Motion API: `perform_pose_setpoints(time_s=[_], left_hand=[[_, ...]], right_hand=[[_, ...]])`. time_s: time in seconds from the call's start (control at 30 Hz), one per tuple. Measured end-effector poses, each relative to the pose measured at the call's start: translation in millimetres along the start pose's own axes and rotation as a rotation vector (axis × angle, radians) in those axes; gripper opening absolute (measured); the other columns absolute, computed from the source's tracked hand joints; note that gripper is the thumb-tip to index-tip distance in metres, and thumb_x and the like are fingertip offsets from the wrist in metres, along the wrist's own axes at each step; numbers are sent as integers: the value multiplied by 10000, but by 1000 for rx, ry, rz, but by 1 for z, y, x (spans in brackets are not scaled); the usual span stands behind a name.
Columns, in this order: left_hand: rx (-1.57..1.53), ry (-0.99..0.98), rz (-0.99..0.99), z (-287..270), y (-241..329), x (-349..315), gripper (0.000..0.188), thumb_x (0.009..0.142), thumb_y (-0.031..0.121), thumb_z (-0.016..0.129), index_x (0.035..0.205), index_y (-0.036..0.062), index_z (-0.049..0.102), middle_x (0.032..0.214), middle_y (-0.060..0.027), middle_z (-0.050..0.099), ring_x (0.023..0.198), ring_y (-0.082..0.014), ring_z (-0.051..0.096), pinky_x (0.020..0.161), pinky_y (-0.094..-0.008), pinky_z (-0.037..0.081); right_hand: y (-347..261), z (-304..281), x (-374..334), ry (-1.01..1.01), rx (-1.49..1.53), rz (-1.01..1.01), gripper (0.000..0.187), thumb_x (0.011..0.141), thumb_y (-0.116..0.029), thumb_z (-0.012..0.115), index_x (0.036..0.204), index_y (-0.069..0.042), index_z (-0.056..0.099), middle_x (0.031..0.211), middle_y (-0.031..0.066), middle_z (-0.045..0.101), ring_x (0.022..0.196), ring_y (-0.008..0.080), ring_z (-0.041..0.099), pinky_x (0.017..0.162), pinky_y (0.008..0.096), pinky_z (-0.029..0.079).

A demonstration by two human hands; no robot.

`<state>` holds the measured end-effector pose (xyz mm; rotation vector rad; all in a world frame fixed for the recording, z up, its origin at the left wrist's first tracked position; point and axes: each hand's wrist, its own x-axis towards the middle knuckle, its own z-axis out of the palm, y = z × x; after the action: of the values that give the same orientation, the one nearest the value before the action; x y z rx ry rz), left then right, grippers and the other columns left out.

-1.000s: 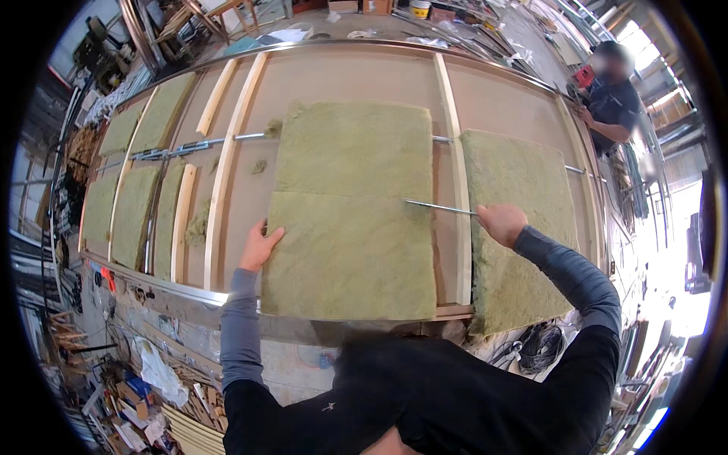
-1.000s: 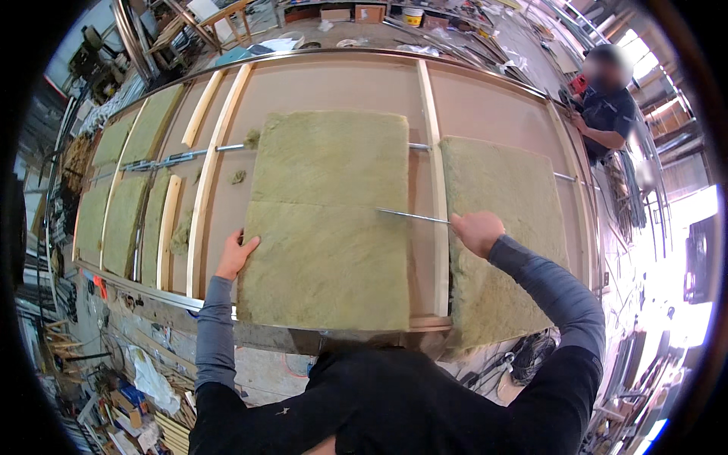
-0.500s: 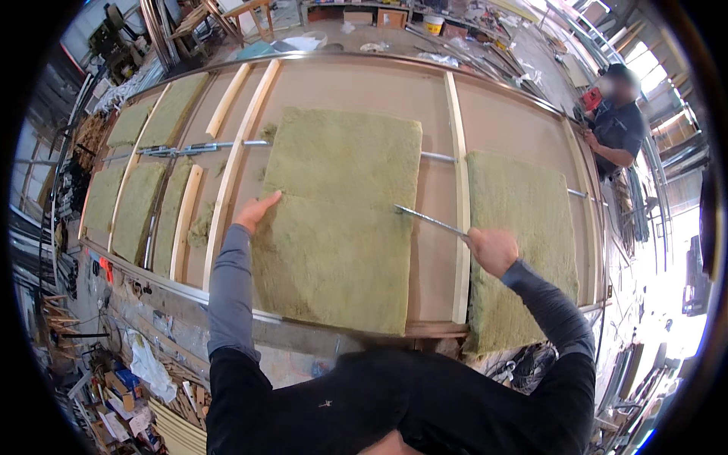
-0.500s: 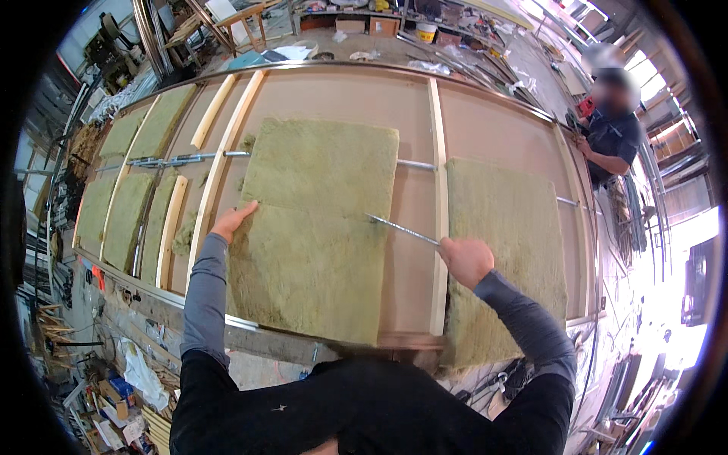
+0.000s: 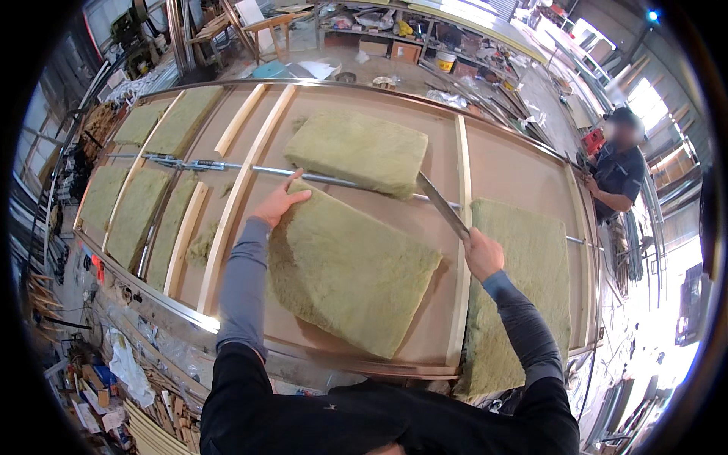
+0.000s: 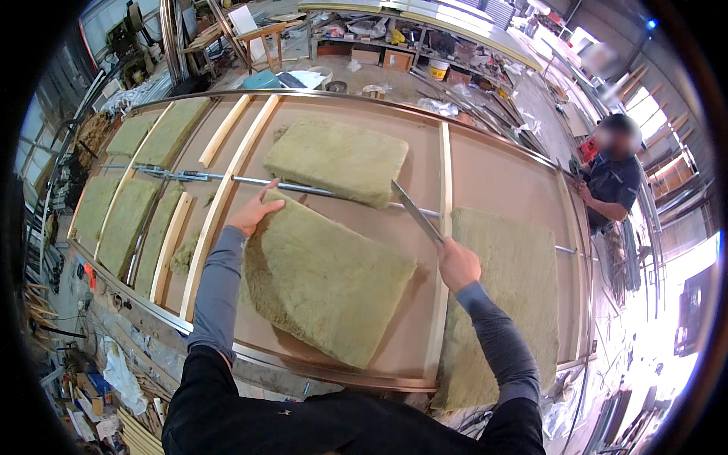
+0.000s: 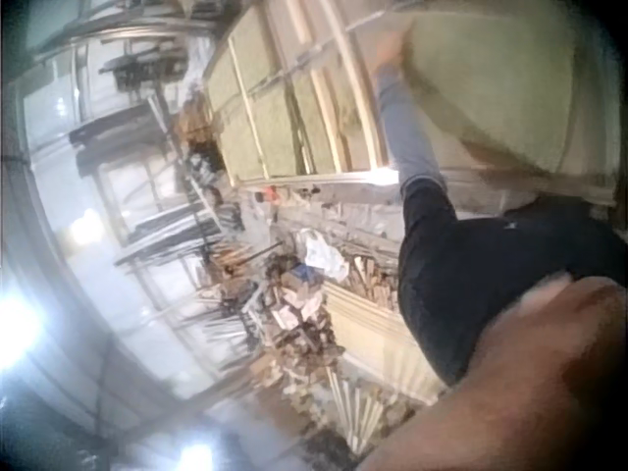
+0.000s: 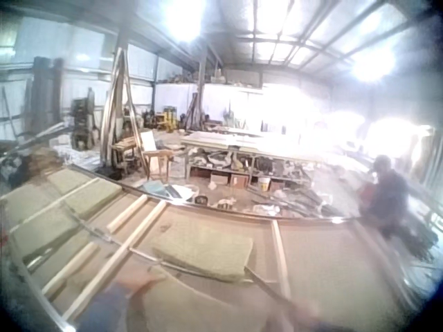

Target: The person cuts and places green insulation panels into a wooden frame, then applies sealant along the frame edges and attaches a metal strip. The person handles insulation, sealant, and metal components in a workshop setting.

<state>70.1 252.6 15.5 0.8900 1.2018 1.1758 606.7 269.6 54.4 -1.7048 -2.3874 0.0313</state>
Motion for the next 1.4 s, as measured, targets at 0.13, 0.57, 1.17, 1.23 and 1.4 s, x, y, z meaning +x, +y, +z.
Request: perform_pose_setpoints(time_s=[0.13,0.57,1.17,1.23,1.4], left_hand=[[320,27,-181,-12,-22,27,872,865,314,873,1553,-4,444,1392,-139,632,1233,-211,615,1039,-367,506],[1231,216,235,63,-29,-123,981,748,523,870,1533,84,480,1545,-239,458,1471,-441,361,1203,-600,275],[1462,-204,545,176,-97,-202,917,729,477,895,1501,134,536,1602,-185,406,1514,-466,283,1205,-704,206],[1312,-270,549,208,-89,-208,867,783,475,869,1484,85,539,1563,-203,445,1474,-448,352,1199,-642,273],[519,-461,116,374,-121,-239,797,893,427,809,1459,-43,502,1458,-267,511,1347,-400,503,1135,-463,429]], right_hand=[[-21,-1,37,-53,-2,-42,258,1012,-321,593,924,-79,593,818,192,696,780,430,686,666,568,521],[-85,34,146,-55,-78,-214,214,991,-250,556,954,-63,653,864,178,723,826,399,713,720,555,545],[25,-153,-257,57,184,402,372,1026,-418,621,893,-81,705,762,220,650,700,433,640,620,518,488],[69,-171,-291,36,26,338,375,1020,-436,625,903,-89,704,750,196,645,692,424,639,616,522,476],[152,-182,-290,-128,-159,187,379,1017,-452,618,897,-97,674,756,168,660,718,407,653,628,518,493]])
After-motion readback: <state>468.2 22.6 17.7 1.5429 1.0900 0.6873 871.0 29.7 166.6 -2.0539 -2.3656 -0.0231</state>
